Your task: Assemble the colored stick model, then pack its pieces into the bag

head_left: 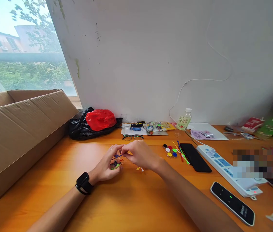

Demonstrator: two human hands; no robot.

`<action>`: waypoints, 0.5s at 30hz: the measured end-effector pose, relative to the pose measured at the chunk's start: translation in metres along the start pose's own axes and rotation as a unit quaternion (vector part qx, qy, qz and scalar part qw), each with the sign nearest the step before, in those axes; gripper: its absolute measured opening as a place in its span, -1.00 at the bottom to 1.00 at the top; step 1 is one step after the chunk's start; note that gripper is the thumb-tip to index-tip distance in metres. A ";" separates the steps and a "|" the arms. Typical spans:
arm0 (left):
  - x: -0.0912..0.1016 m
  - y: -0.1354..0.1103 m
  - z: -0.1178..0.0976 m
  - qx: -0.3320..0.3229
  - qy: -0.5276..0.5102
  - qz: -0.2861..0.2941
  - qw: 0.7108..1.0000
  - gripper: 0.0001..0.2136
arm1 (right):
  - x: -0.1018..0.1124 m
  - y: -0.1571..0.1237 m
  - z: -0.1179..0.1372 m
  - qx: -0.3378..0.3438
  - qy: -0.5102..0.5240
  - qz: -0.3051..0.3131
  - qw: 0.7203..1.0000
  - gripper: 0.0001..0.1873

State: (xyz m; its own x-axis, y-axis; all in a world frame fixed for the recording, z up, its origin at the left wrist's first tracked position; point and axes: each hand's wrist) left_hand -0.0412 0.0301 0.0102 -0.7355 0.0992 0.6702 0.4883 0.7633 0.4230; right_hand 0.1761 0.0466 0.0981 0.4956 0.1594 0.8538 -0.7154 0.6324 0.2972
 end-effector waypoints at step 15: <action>0.004 0.001 -0.001 -0.016 0.026 -0.008 1.000 -0.35 | 0.011 -0.006 -0.020 0.045 0.131 0.075 0.988 -0.54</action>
State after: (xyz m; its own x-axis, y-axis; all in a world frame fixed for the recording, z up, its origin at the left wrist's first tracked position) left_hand -0.0429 0.0309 0.0139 -0.7190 0.0534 0.6930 0.4915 0.7440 0.4526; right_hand 0.1956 0.0602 0.0969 0.4832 0.4442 0.7545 -0.8251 0.5193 0.2226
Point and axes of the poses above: each hand's wrist, its own y-axis towards the middle knuckle, its own x-axis out of the back of the hand, z = x × y, and after that the axes turned 8 degrees about y, right-handed
